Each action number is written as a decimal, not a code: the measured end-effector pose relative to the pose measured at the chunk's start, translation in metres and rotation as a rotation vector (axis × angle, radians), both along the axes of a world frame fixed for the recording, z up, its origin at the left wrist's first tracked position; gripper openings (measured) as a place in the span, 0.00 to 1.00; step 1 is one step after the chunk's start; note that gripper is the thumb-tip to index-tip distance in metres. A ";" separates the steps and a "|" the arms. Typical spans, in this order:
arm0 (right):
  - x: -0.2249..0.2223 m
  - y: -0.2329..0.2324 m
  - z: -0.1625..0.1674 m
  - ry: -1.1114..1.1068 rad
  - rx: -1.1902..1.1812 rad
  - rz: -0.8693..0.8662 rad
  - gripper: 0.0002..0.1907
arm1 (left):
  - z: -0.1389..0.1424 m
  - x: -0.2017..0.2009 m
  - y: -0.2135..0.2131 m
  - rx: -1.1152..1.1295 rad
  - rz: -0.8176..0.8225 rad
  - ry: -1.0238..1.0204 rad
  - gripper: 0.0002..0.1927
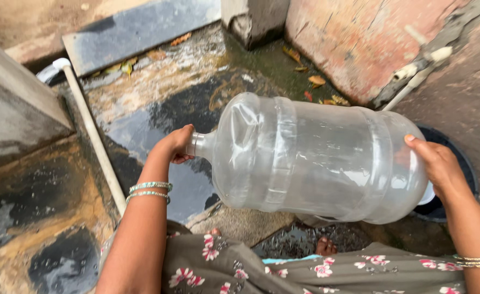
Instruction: The person scrubs the exterior of a large plastic water dispenser with a toothbrush and then a green sponge. They rinse the dispenser with water from a jug and shake it to remove excess water.
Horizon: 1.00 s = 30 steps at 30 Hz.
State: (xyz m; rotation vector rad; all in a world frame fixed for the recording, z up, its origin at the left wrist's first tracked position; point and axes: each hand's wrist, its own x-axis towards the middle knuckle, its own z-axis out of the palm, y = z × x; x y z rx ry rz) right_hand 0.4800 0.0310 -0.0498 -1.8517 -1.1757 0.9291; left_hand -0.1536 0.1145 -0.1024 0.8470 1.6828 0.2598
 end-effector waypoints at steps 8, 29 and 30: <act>0.019 -0.026 0.053 0.286 0.722 0.293 0.29 | 0.109 0.012 -0.023 1.283 0.247 -0.267 0.25; 0.021 -0.003 0.004 0.367 0.377 0.075 0.27 | 0.076 0.027 -0.016 0.773 0.345 -0.075 0.26; 0.022 -0.007 0.014 0.352 0.488 0.136 0.27 | 0.090 0.027 -0.018 0.801 0.357 -0.111 0.26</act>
